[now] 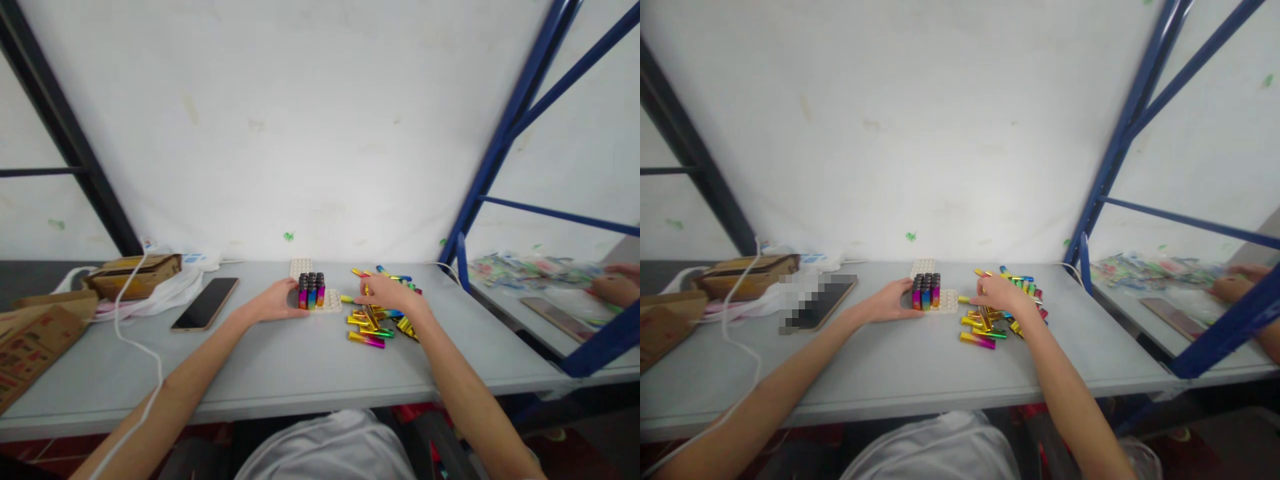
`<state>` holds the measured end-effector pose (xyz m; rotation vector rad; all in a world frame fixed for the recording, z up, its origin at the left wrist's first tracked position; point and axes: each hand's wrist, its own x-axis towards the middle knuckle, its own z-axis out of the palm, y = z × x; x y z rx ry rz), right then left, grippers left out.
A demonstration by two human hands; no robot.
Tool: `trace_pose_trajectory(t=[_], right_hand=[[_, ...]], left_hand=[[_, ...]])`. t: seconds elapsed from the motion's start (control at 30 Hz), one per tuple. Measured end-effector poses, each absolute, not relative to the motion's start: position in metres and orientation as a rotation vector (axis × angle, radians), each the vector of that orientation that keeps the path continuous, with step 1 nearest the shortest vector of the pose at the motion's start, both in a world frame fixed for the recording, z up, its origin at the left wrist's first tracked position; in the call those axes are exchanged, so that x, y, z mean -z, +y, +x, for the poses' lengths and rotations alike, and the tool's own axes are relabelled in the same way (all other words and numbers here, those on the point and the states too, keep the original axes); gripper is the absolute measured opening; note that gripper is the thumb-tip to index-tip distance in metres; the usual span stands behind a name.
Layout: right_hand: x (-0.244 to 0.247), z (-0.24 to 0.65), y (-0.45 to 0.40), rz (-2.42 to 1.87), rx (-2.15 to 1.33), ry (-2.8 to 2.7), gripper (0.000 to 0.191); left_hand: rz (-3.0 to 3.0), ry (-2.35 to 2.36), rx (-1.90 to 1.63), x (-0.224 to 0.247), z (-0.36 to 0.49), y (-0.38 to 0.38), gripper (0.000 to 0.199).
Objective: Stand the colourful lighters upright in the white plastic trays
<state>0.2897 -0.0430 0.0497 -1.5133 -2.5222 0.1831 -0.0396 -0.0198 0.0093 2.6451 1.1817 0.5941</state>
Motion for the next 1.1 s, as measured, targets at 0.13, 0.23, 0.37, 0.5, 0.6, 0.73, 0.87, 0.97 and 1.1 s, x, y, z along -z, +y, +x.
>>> trace_pose_trajectory(t=[0.13,0.23,0.37,0.5,0.6,0.73,0.87,0.97,1.1], right_hand=[[-0.046,0.295,-0.048,-1.561,-0.372,-2.541,0.037],[-0.046,0.291,-0.05,-1.539,-0.511,-2.575,0.045],[-0.047,0.284,-0.049,-1.456,-0.552,-2.616,0.022],[-0.044,0.28,-0.04,-1.258,-0.335,-2.599,0.025],[-0.037,0.274,-0.034,-1.149,-0.305,-2.395,0.026],[-0.026,0.259,-0.033,-1.113,-0.667,-2.128,0.021],[-0.017,0.243,-0.035,-1.049,-0.961,-1.925,0.026],[-0.011,0.234,-0.034,-1.079,-1.014,-1.834,0.034],[-0.009,0.227,-0.035,-1.143,-0.746,-1.838,0.052]], left_hand=[[2.645,1.144,-0.635,-0.007,-0.04,-0.018,0.057],[2.64,1.164,-0.627,-0.005,-0.041,-0.017,0.057],[2.649,1.163,-0.614,-0.004,-0.042,-0.015,0.058],[2.658,1.19,-0.615,-0.004,-0.042,-0.015,0.059],[2.64,1.18,-0.634,-0.005,-0.041,-0.016,0.059],[2.622,1.151,-0.642,-0.007,-0.041,-0.018,0.059],[2.615,1.161,-0.618,-0.006,-0.04,-0.018,0.061],[2.616,1.155,-0.622,-0.007,-0.04,-0.019,0.061],[2.629,1.15,-0.603,-0.008,-0.04,-0.019,0.059]])
